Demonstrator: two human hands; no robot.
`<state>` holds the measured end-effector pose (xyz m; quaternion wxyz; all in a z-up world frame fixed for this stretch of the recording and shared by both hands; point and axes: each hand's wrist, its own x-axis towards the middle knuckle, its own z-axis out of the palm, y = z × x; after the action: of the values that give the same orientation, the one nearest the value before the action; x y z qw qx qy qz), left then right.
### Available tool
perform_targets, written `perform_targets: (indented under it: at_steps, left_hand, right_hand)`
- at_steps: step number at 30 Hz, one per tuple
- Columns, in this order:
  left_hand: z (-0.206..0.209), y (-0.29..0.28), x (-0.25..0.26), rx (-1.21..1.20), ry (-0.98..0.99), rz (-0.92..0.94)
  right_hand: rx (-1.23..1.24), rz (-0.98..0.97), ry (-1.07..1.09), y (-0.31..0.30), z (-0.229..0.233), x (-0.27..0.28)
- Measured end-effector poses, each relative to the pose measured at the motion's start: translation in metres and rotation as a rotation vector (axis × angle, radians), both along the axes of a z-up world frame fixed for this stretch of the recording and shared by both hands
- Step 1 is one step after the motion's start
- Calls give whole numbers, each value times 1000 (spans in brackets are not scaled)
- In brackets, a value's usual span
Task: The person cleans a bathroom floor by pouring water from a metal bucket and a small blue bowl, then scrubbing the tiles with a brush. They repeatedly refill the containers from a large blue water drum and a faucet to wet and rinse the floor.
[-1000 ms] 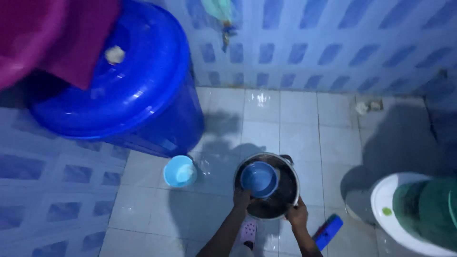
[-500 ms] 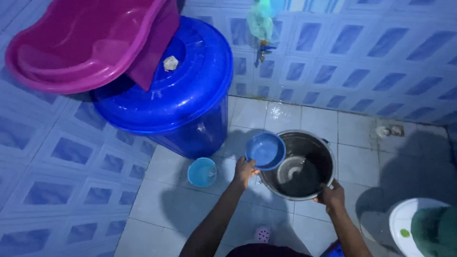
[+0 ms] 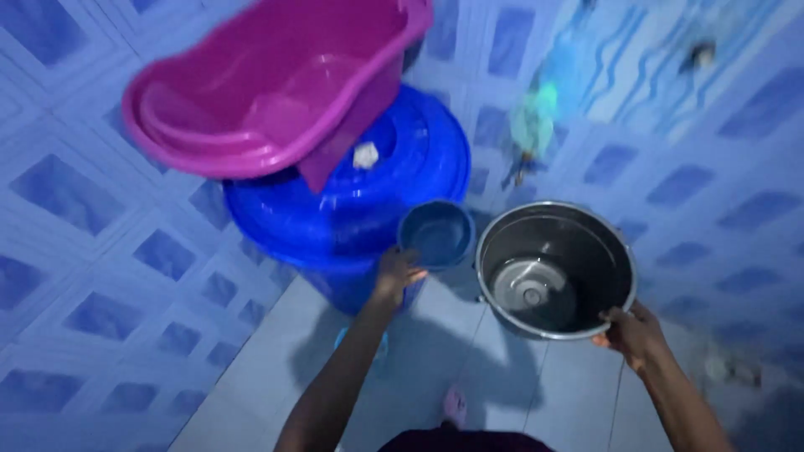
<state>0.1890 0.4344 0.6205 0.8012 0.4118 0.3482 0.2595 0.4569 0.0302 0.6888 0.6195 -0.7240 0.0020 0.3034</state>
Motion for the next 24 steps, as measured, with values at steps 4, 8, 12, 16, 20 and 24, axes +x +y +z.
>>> perform_targets:
  at_steps: [4, 8, 12, 16, 20, 24]
  left_hand:
    - [-1, 60, 34, 24, 85, 60]
    - [6, 107, 57, -29, 150, 116]
    - [8, 145, 74, -7, 167, 114]
    - [-27, 198, 81, 173, 336, 219]
    - [-30, 221, 83, 202, 362, 179]
    - [-65, 251, 94, 108, 357, 110]
  right_hand:
    - [55, 158, -27, 46, 50, 50]
    - [45, 161, 2, 94, 64, 93]
    - [76, 264, -24, 127, 91, 119]
    - [-16, 205, 5, 164, 102, 143]
    - [195, 435, -10, 175, 66, 188]
    - [-11, 319, -113, 205, 133, 138]
